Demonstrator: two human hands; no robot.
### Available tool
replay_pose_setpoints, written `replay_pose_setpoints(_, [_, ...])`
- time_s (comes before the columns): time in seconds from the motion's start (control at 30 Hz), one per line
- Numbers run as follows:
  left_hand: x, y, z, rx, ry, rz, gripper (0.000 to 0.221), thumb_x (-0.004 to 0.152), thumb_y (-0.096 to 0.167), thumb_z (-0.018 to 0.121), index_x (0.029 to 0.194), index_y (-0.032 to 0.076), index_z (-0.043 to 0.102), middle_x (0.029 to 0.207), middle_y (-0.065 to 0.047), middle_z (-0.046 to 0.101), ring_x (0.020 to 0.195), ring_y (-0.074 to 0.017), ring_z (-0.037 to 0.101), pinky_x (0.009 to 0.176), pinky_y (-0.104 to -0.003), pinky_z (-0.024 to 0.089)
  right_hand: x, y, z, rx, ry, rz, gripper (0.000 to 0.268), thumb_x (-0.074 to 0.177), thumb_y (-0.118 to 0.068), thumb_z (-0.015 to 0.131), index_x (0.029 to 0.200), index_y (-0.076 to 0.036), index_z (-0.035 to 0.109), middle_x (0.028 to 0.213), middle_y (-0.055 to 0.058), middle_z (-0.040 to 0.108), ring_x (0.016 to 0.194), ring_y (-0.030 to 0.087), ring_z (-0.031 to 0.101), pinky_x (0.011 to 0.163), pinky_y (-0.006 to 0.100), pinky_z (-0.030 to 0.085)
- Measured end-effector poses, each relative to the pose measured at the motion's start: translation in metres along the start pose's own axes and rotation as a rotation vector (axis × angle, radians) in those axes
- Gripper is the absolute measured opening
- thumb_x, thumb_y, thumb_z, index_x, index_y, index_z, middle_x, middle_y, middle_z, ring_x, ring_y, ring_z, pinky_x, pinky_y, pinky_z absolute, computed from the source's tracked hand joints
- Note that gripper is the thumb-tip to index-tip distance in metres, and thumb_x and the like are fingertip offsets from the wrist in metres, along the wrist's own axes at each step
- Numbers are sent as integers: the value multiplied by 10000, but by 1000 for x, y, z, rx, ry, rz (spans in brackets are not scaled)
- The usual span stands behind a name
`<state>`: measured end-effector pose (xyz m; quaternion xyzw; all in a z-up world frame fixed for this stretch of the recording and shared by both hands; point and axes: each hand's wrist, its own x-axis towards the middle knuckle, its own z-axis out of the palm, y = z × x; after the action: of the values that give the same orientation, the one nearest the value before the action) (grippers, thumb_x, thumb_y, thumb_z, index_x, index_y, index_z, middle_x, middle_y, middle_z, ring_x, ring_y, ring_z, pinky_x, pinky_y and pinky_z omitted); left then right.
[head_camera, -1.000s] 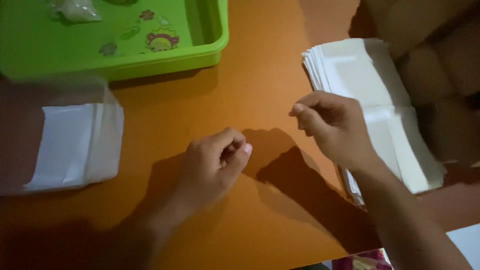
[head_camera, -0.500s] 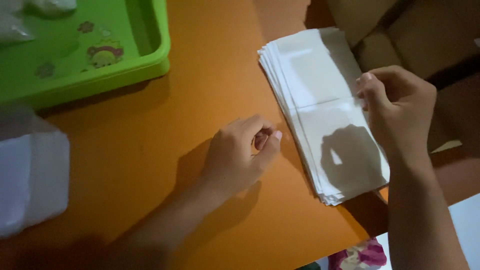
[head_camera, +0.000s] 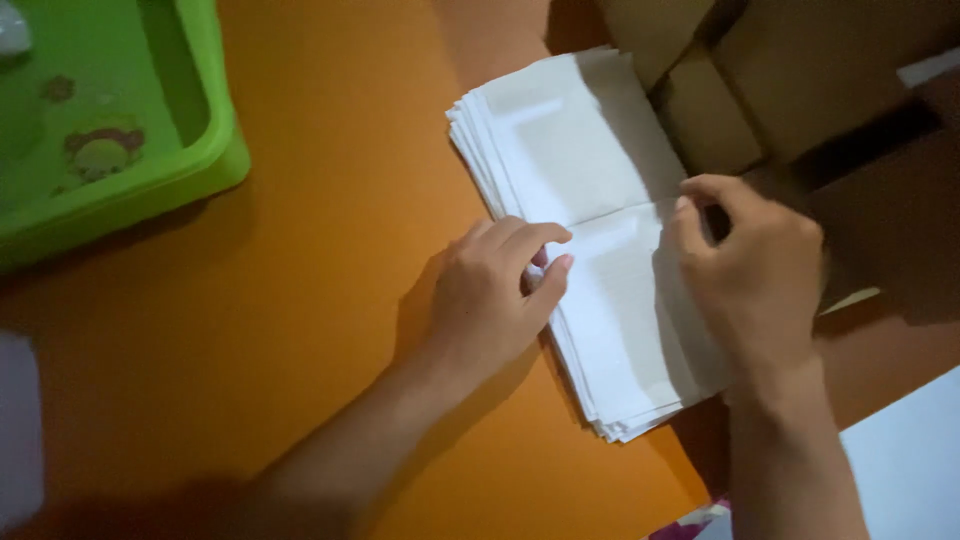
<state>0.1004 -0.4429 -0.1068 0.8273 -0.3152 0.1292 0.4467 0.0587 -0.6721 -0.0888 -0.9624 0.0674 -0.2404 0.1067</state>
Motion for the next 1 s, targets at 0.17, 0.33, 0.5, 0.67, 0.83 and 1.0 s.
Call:
replay_pose_setpoints(0.17, [-2, 0, 0, 177, 7, 29, 211, 925, 197, 694, 1126, 189, 756, 1063, 11, 694, 887, -266, 625, 660, -454, 477, 2, -11, -3, -4, -102, 119, 335, 985, -251, 636, 1272, -121, 750, 1035, 152, 771, 871, 381, 692, 788, 480, 504])
replay_pose_setpoints(0.33, [-5, -7, 8, 204, 74, 123, 237, 908, 156, 744, 1140, 177, 785, 1281, -39, 656, 1019, -302, 552, 823, -426, 514, 9, -33, -15, 31, -250, 374, 428, 973, -341, 608, 1367, -198, 695, 1030, 214, 751, 863, 461, 676, 770, 544, 502])
replay_pose_setpoints(0.5, [-1, -1, -1, 308, 11, 151, 192, 910, 173, 757, 1090, 218, 808, 1316, -81, 685, 1038, -293, 578, 712, -461, 536, 15, -45, -22, 79, -393, 563, 449, 947, -349, 600, 1383, -260, 656, 1028, 169, 747, 801, 406, 672, 729, 517, 519])
replay_pose_setpoints(0.67, [-2, -5, 4, 311, -16, 125, 191, 907, 199, 745, 1086, 236, 803, 1334, -26, 687, 1046, -281, 579, 741, -488, 521, 7, -29, -8, 13, -305, 419, 446, 929, -342, 629, 1359, -237, 676, 925, 233, 733, 837, 468, 661, 742, 564, 503])
replay_pose_setpoints(0.83, [-1, -2, 2, 327, -7, 158, 186, 896, 158, 777, 1073, 211, 800, 1296, 14, 708, 986, -264, 579, 654, -447, 538, 4, -27, -7, 11, -279, 367, 436, 924, -301, 622, 1341, -182, 665, 978, 154, 747, 899, 405, 657, 737, 540, 488])
replay_pose_setpoints(1.0, [4, 2, -2, 282, -26, 170, 183, 895, 127, 803, 1072, 168, 824, 1254, 82, 733, 886, -219, 518, 649, -406, 533, 3, -23, -5, 20, -213, 302, 383, 882, -277, 690, 1260, -215, 698, 997, 79, 742, 923, 353, 668, 752, 531, 496])
